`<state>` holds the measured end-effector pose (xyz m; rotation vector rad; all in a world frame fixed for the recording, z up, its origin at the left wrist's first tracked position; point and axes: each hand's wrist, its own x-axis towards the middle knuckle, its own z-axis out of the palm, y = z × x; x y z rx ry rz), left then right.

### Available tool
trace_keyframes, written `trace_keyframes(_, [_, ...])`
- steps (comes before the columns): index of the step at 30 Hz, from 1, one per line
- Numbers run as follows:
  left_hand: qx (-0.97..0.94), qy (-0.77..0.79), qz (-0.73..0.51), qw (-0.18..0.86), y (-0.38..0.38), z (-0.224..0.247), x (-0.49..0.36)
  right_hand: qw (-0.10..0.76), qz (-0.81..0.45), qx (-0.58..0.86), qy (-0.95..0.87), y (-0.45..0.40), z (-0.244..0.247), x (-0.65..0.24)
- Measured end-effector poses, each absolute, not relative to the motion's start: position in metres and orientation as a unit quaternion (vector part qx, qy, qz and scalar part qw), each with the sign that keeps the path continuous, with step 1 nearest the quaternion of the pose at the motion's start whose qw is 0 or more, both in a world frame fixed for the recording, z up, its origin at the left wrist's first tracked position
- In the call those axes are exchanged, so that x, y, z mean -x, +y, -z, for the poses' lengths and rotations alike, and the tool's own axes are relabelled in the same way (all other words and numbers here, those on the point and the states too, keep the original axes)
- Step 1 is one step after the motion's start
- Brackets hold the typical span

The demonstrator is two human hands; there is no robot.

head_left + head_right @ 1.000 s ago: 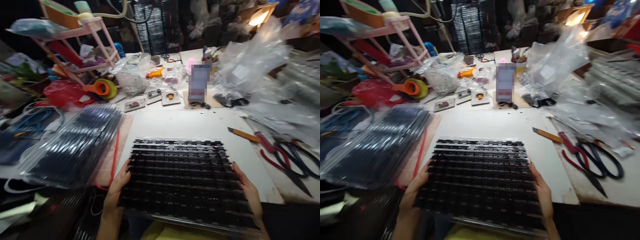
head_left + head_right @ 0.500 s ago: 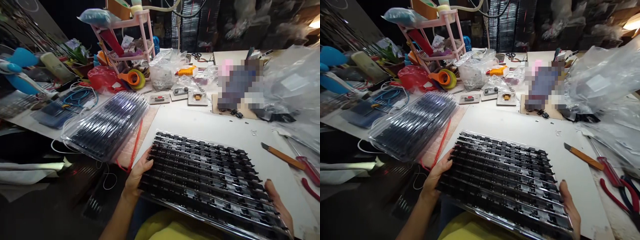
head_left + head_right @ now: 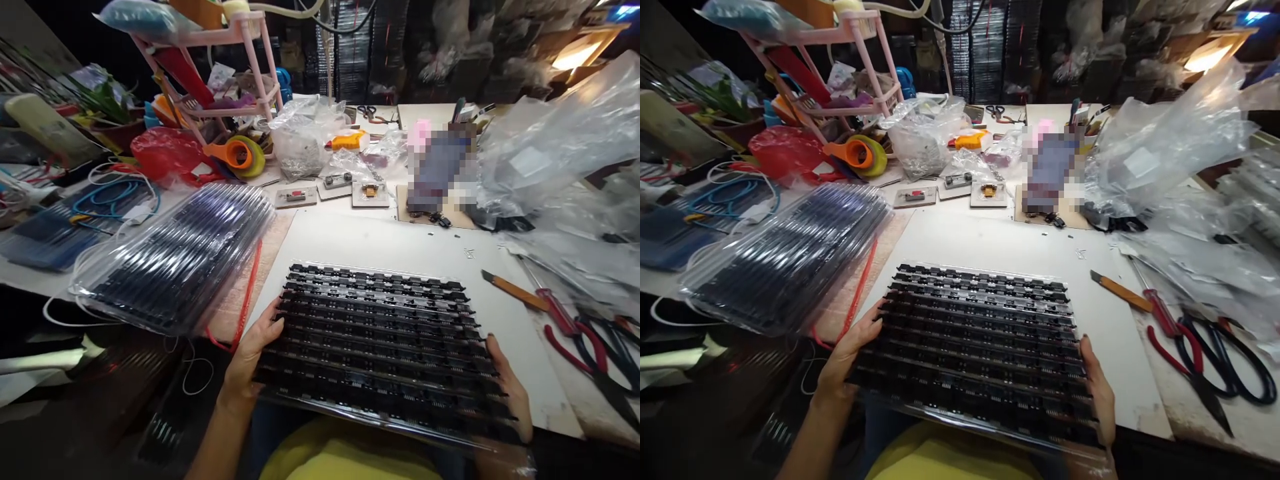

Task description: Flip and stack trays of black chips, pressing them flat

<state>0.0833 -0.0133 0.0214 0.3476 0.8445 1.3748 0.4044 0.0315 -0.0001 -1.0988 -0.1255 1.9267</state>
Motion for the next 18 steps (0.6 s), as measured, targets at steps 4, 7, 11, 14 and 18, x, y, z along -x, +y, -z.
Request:
trace_keyframes(4, [-0.162, 0.392, -0.603, 0.675, -0.013, -0.025, -0.085, 0.471, -0.792, 0.385, -0.054, 0.03, -0.004, -0.395])
trace_keyframes(7, [-0.154, 0.41, -0.604, 0.666, -0.014, -0.026, -0.086, 0.496, -0.789, 0.36, -0.038, 0.03, -0.011, -0.389])
trace_keyframes(11, [-0.129, 0.445, -0.61, 0.643, -0.013, -0.027, -0.089, 0.499, -0.8, 0.332, -0.008, 0.03, -0.021, -0.383])
trace_keyframes(14, [-0.112, 0.455, -0.61, 0.64, -0.013, -0.029, -0.09, 0.51, -0.802, 0.312, 0.003, 0.031, -0.025, -0.38])
trace_keyframes(18, [-0.099, 0.468, -0.61, 0.632, -0.013, -0.029, -0.089, 0.525, -0.801, 0.289, 0.001, 0.032, -0.026, -0.378])
